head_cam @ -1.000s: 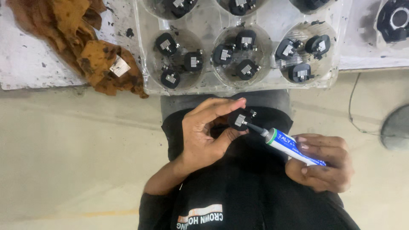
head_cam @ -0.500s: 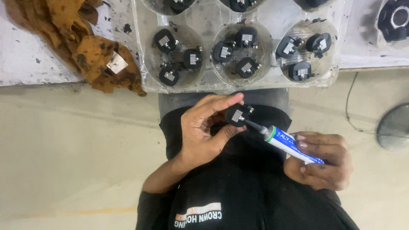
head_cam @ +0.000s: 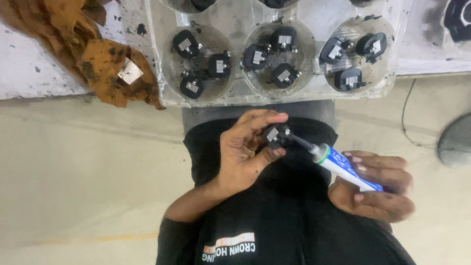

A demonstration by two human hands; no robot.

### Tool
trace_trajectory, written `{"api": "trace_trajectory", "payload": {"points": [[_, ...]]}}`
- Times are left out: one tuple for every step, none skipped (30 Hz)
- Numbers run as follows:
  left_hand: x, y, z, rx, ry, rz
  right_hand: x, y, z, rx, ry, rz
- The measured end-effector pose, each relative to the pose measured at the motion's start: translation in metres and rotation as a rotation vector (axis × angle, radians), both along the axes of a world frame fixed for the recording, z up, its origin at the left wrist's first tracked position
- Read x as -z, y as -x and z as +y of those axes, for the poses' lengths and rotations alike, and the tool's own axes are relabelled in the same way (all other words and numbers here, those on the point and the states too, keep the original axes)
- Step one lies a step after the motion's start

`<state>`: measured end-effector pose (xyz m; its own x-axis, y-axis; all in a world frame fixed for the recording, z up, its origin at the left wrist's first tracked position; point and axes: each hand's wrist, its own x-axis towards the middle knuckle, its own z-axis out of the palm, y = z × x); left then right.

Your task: The person picks small black mechanical components from plastic trays and applies adhesive from a tube onto each component by hand, then places the treated component back into the tray. They periodically wipe the tube nozzle with a cloth and continue treating more components one at a time.

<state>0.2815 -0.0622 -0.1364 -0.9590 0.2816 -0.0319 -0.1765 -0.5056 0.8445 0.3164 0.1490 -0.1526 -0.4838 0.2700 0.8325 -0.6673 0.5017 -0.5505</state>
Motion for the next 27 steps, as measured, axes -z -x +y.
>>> {"api": "trace_trajectory", "payload": {"points": [[0.001,-0.001,0.001,0.018,-0.045,-0.03,0.002,-0.001,-0.004,0.045,0.059,0.017],[0.002,-0.002,0.001,0.035,-0.09,-0.06,0.004,-0.002,-0.006,0.089,0.118,0.034],[0.002,-0.003,0.0,0.074,-0.102,-0.08,0.004,-0.002,-0.005,0.062,0.133,0.033],[0.002,-0.003,-0.001,0.111,-0.113,-0.1,0.004,-0.002,-0.003,0.035,0.148,0.032],[0.002,-0.004,-0.002,0.151,-0.123,-0.119,0.005,-0.002,-0.001,0.008,0.164,0.031],[0.002,-0.005,-0.003,0.165,-0.127,-0.128,0.002,-0.002,0.007,-0.08,0.06,-0.005],[0.002,-0.005,-0.004,0.18,-0.132,-0.137,-0.001,-0.001,0.016,-0.168,-0.044,-0.043],[0.002,-0.006,-0.004,0.196,-0.136,-0.146,-0.002,-0.002,0.021,-0.255,-0.149,-0.081],[0.002,-0.006,-0.005,0.194,-0.138,-0.138,-0.002,-0.003,0.024,-0.243,-0.138,-0.075],[0.002,-0.007,-0.004,0.194,-0.141,-0.131,0.0,-0.004,0.026,-0.23,-0.128,-0.071],[0.003,-0.007,-0.004,0.192,-0.143,-0.123,0.002,-0.006,0.026,-0.218,-0.117,-0.066],[0.004,-0.007,-0.003,0.191,-0.171,-0.122,0.002,-0.007,0.029,-0.222,-0.131,-0.07],[0.006,-0.008,-0.003,0.19,-0.199,-0.122,0.003,-0.008,0.03,-0.226,-0.145,-0.075],[0.009,-0.009,-0.003,0.189,-0.226,-0.121,0.004,-0.009,0.031,-0.231,-0.159,-0.078],[0.012,-0.009,-0.002,0.191,-0.224,-0.125,0.005,-0.01,0.031,-0.221,-0.135,-0.071],[0.015,-0.01,-0.002,0.192,-0.221,-0.128,0.007,-0.009,0.03,-0.211,-0.111,-0.062],[0.018,-0.011,-0.003,0.193,-0.218,-0.131,0.008,-0.009,0.029,-0.203,-0.088,-0.053],[0.021,-0.012,-0.003,0.196,-0.229,-0.129,0.009,-0.007,0.029,-0.207,-0.103,-0.036],[0.023,-0.013,-0.003,0.2,-0.239,-0.129,0.009,-0.006,0.029,-0.209,-0.117,-0.02],[0.026,-0.014,-0.004,0.205,-0.249,-0.129,0.01,-0.004,0.027,-0.211,-0.132,-0.003],[0.027,-0.015,-0.004,0.208,-0.272,-0.138,0.011,-0.003,0.027,-0.208,-0.112,0.007],[0.027,-0.015,-0.004,0.213,-0.294,-0.147,0.01,-0.003,0.026,-0.204,-0.093,0.017],[0.027,-0.015,-0.004,0.217,-0.317,-0.157,0.01,-0.003,0.026,-0.201,-0.074,0.027],[0.027,-0.015,-0.004,0.215,-0.325,-0.162,0.006,-0.003,0.028,-0.233,-0.12,-0.02],[0.026,-0.015,-0.003,0.213,-0.333,-0.168,0.001,-0.004,0.032,-0.265,-0.166,-0.066],[0.025,-0.015,-0.003,0.21,-0.341,-0.172,-0.005,-0.006,0.036,-0.298,-0.212,-0.112],[0.023,-0.015,-0.003,0.213,-0.317,-0.195,-0.011,-0.008,0.04,-0.3,-0.246,-0.173]]}}
